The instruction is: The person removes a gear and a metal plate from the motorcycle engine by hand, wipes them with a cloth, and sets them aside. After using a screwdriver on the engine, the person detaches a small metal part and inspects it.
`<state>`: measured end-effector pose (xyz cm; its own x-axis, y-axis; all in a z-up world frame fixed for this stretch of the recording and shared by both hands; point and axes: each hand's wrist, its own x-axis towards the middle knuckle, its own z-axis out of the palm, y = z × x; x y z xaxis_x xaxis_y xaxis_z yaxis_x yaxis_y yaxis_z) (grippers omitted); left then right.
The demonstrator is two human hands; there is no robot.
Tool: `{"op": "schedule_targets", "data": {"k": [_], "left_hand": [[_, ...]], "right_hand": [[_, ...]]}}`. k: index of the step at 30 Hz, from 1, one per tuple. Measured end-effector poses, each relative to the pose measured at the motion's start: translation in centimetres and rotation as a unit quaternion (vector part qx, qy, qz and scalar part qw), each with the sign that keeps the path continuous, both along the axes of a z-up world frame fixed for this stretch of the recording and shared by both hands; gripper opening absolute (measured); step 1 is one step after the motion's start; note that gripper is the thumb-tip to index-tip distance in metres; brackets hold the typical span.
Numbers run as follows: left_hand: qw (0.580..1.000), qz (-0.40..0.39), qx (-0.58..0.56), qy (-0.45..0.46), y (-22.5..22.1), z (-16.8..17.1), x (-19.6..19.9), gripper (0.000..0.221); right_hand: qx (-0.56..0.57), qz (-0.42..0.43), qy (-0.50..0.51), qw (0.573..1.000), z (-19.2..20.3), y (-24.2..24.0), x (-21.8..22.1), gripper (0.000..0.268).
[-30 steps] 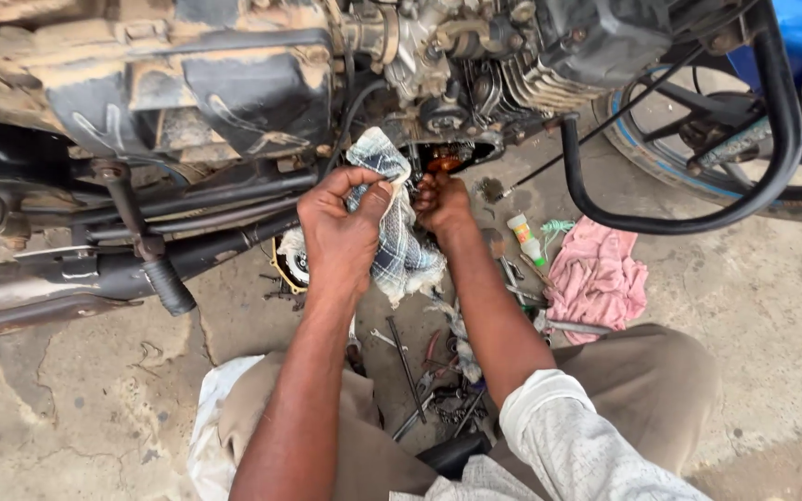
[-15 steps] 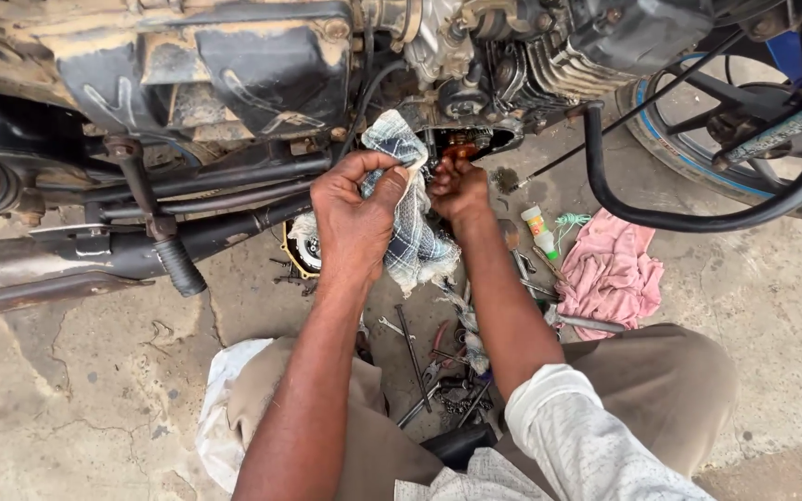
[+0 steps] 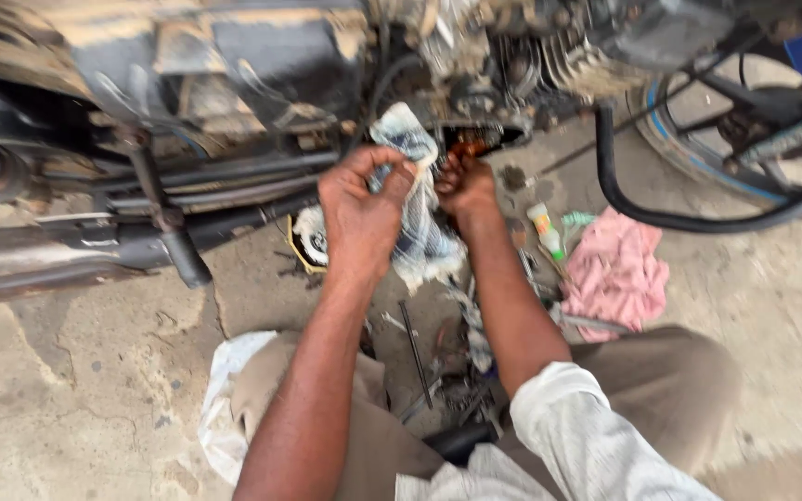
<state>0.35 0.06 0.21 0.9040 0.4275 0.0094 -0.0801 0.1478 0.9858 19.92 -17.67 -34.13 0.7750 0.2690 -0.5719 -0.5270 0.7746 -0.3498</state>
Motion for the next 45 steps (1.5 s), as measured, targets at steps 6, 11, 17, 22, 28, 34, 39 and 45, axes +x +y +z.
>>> {"op": "schedule_targets", "data": {"k": [6, 11, 17, 22, 28, 34, 39, 45], "left_hand": [[1.000, -0.002, -0.006, -0.019, -0.3, -0.3, 0.1, 0.011], [1.000, -0.001, 0.013, -0.021, -0.3, -0.3, -0.1, 0.008], [1.000, -0.006, 0.000, 0.000, -1.0, -0.2, 0.0, 0.009], [1.000, 0.002, -0.002, -0.001, -0.9, -0.5, 0.2, 0.009], [1.000, -0.003, 0.006, 0.000, -0.5, -0.1, 0.2, 0.010], [0.998, -0.006, 0.061, -0.028, -0.8, -0.4, 0.3, 0.009], [1.000, -0.007, 0.013, -0.012, -0.9, -0.2, 0.2, 0.010], [1.000, -0.006, 0.016, -0.009, -0.6, -0.3, 0.1, 0.010]], "right_hand": [[-0.483, -0.117, -0.134, 0.858, 10.0, 3.9, -6.9, 0.019], [-0.396, -0.103, -0.153, 0.900, 6.7, 2.4, -5.2, 0.025], [-0.143, -0.034, 0.035, 0.988, 1.8, -1.4, -5.5, 0.034], [-0.522, -0.149, -0.329, 0.773, 6.8, 2.8, -8.3, 0.033], [-0.664, -0.113, -0.472, 0.569, 7.3, 3.2, -8.9, 0.061], [-0.342, 0.005, -0.111, 0.933, 8.8, 0.5, -6.0, 0.040], [-0.499, -0.082, -0.294, 0.811, 9.4, 2.9, -9.0, 0.055], [-0.268, -0.047, -0.242, 0.931, 6.4, 1.4, -6.9, 0.052]]}}
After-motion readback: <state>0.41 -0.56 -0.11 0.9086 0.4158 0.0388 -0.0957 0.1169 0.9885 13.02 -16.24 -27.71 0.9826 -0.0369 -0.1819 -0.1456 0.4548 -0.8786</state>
